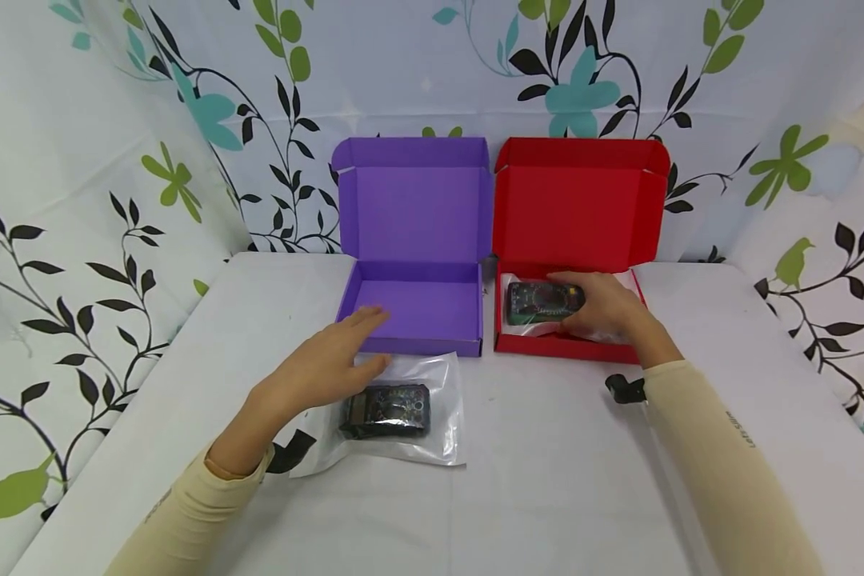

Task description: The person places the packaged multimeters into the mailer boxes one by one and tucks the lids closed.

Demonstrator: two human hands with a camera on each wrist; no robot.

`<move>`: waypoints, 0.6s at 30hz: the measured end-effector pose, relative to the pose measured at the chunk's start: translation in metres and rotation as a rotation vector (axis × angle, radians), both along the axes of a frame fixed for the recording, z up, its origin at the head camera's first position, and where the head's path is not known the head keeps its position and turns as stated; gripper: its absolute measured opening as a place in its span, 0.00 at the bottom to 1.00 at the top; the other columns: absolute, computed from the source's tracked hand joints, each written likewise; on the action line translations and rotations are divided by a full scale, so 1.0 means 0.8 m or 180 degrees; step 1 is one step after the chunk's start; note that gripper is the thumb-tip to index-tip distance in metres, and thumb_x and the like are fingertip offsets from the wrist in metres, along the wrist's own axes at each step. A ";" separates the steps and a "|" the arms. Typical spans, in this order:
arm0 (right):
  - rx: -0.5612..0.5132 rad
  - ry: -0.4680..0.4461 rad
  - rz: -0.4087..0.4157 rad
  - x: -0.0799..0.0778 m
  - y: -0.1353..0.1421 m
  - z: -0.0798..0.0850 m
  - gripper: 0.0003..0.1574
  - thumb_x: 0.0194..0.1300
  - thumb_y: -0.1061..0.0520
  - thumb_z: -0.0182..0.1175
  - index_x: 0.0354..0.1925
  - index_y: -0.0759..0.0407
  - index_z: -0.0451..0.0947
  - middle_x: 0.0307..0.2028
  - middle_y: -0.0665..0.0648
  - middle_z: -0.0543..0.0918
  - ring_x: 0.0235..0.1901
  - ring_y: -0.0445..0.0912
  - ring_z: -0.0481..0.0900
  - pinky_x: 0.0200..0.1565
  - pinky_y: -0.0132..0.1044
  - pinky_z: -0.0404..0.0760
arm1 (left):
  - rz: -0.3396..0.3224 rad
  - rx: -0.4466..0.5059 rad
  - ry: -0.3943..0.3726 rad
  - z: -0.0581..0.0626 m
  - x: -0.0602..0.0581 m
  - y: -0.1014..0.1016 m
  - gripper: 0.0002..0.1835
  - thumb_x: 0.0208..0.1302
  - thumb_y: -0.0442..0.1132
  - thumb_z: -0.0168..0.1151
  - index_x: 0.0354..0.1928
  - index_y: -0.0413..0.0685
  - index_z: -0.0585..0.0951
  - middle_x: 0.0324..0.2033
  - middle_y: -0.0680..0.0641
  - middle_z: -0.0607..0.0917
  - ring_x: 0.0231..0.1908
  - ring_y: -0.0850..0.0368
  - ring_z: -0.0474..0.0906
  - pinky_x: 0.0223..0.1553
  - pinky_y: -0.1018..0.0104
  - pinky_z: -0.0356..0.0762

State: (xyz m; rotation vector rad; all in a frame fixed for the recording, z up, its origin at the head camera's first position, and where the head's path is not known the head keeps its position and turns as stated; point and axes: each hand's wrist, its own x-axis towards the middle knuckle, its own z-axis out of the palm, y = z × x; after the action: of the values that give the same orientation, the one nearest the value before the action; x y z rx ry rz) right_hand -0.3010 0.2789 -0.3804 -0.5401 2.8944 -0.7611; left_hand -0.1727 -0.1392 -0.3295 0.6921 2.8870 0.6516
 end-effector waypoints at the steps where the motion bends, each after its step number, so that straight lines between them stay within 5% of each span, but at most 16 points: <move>1: -0.0006 -0.0003 0.0009 0.000 0.000 -0.002 0.60 0.46 0.60 0.84 0.75 0.56 0.69 0.67 0.69 0.66 0.65 0.68 0.60 0.45 0.62 0.84 | -0.0002 -0.0007 -0.0007 -0.001 0.000 0.000 0.37 0.75 0.48 0.58 0.79 0.38 0.62 0.78 0.36 0.60 0.78 0.39 0.52 0.71 0.40 0.58; 11: -0.0111 -0.0185 0.0063 -0.001 -0.006 -0.015 0.62 0.49 0.59 0.84 0.77 0.57 0.65 0.67 0.69 0.65 0.66 0.69 0.59 0.45 0.59 0.85 | -0.0043 -0.0048 -0.0002 -0.006 0.002 -0.008 0.34 0.75 0.48 0.58 0.76 0.37 0.68 0.72 0.38 0.71 0.72 0.41 0.65 0.70 0.46 0.63; 18: 0.0201 0.0035 0.0284 0.011 -0.009 0.009 0.64 0.47 0.59 0.84 0.76 0.64 0.62 0.67 0.71 0.66 0.65 0.70 0.61 0.48 0.64 0.82 | -0.0080 -0.0014 0.0008 -0.002 -0.008 -0.014 0.33 0.75 0.46 0.58 0.74 0.34 0.69 0.70 0.36 0.73 0.72 0.40 0.66 0.71 0.48 0.61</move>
State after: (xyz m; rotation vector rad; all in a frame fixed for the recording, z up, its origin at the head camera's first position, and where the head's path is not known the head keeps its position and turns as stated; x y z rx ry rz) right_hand -0.2920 0.2718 -0.3735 -0.6630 2.8710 -0.6542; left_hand -0.1790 -0.1503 -0.3307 0.7281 2.8763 0.6413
